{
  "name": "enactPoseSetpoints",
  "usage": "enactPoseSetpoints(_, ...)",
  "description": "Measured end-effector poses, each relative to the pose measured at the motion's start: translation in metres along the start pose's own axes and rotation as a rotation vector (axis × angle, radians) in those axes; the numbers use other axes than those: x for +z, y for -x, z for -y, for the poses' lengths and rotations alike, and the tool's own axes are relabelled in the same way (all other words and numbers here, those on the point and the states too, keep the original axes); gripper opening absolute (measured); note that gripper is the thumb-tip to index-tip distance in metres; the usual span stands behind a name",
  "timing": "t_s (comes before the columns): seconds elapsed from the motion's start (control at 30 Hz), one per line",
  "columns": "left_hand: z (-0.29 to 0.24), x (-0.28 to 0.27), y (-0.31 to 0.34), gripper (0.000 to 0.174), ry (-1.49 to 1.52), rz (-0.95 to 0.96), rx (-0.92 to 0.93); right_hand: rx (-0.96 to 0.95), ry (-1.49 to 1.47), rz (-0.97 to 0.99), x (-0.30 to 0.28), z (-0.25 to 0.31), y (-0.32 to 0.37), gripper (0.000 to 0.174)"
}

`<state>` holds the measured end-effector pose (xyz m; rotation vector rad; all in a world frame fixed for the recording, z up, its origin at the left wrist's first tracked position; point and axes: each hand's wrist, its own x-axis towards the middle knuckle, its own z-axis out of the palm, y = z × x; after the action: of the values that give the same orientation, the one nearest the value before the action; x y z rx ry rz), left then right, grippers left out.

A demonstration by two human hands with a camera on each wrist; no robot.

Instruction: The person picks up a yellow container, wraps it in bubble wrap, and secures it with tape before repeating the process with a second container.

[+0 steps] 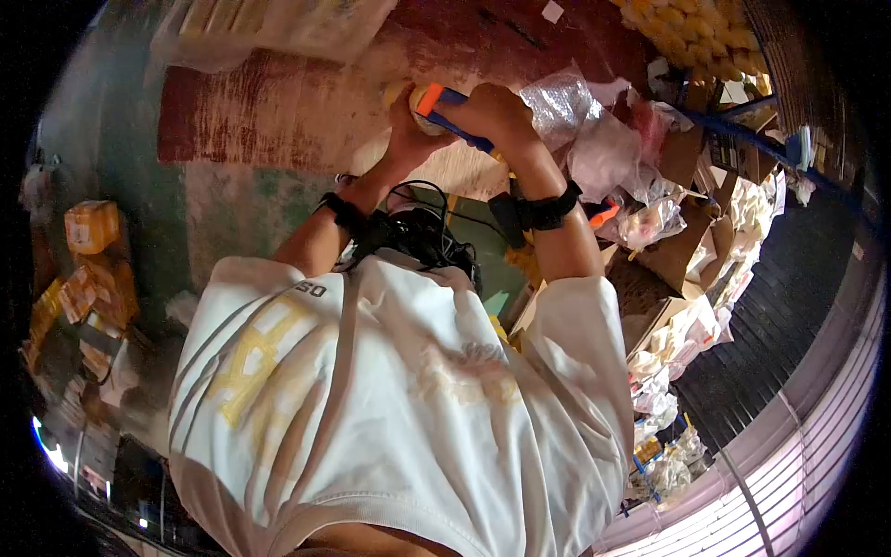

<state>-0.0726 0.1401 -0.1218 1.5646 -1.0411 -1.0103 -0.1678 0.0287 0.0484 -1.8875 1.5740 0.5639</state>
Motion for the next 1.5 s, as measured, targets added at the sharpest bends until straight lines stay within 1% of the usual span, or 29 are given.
enactPoseSetpoints(0.1, 0.001, 0.001, 0.0, 0.12, -0.033, -0.015, -0.008, -0.01, 0.041, -0.027, 0.001, -0.004, -0.002, 0.072)
enactPoseSetpoints(0.2, 0.01, 0.003, -0.005, 0.12, -0.015, -0.041, -0.006, 0.001, 0.046, 0.032, -0.014, -0.008, 0.006, 0.076)
enactPoseSetpoints(0.3, 0.011, 0.002, -0.008, 0.114, 0.025, -0.015, -0.086, 0.043, -0.111, 0.085, -0.002, -0.032, -0.007, 0.079)
enactPoseSetpoints(0.4, 0.014, 0.006, -0.01, 0.111, 0.065, -0.038, -0.058, 0.087, -0.163, 0.127, 0.0, -0.04, -0.009, 0.08)
enactPoseSetpoints(0.47, 0.019, 0.01, -0.013, 0.109, 0.091, -0.051, -0.035, 0.079, -0.144, 0.114, -0.003, -0.04, -0.006, 0.079)
enactPoseSetpoints(0.5, 0.012, 0.008, -0.013, 0.108, 0.105, -0.056, -0.025, 0.077, -0.135, 0.109, -0.005, -0.041, -0.005, 0.078)
enactPoseSetpoints(0.57, 0.0, 0.004, -0.011, 0.108, -0.033, -0.078, -0.046, 0.081, -0.263, 0.162, 0.004, -0.056, -0.009, 0.076)
enactPoseSetpoints(0.6, -0.006, 0.001, -0.01, 0.108, -0.104, -0.09, -0.058, 0.08, -0.327, 0.19, 0.004, -0.054, -0.007, 0.074)
enactPoseSetpoints(0.7, 0.007, 0.006, -0.013, 0.107, 0.006, -0.097, -0.049, 0.113, -0.303, 0.136, -0.002, -0.047, 0.009, 0.054)
enactPoseSetpoints(0.77, 0.02, 0.012, -0.015, 0.111, 0.13, -0.084, -0.081, 0.099, -0.367, 0.18, 0.005, -0.056, 0.004, 0.051)
enactPoseSetpoints(0.8, 0.018, 0.011, -0.016, 0.113, 0.191, -0.074, -0.097, 0.094, -0.4, 0.202, 0.01, -0.062, 0.001, 0.05)
enactPoseSetpoints(0.9, 0.016, -0.009, -0.012, 0.107, 0.107, 0.118, -0.052, 0.072, -0.407, 0.219, 0.02, -0.077, -0.013, 0.047)
enactPoseSetpoints(0.97, 0.036, -0.015, -0.016, 0.101, 0.221, 0.199, -0.125, 0.007, -0.52, 0.227, 0.025, -0.082, -0.015, 0.045)
enactPoseSetpoints(1.03, 0.024, -0.025, -0.017, 0.094, 0.418, 0.238, -0.276, -0.076, -0.59, 0.232, 0.035, -0.086, -0.019, 0.047)
enactPoseSetpoints(1.1, 0.004, -0.031, -0.017, 0.085, 0.703, 0.236, -0.491, -0.176, -0.619, 0.222, 0.045, -0.093, -0.026, 0.053)
enactPoseSetpoints(1.2, -0.008, -0.033, -0.015, 0.079, 0.605, 0.229, -0.485, -0.267, -0.654, 0.225, 0.052, -0.098, -0.031, 0.056)
enactPoseSetpoints(1.3, -0.018, -0.036, -0.02, 0.077, 0.554, 0.242, -0.488, -0.319, -0.62, 0.204, 0.052, -0.098, -0.034, 0.057)
enactPoseSetpoints(1.4, -0.032, -0.038, -0.029, 0.075, 0.481, 0.205, -0.659, -0.297, -0.653, 0.165, 0.058, -0.095, -0.035, 0.053)
enactPoseSetpoints(1.5, -0.044, -0.048, -0.046, 0.071, 0.238, 0.265, -0.708, -0.282, -0.681, 0.223, 0.061, -0.097, -0.041, 0.05)
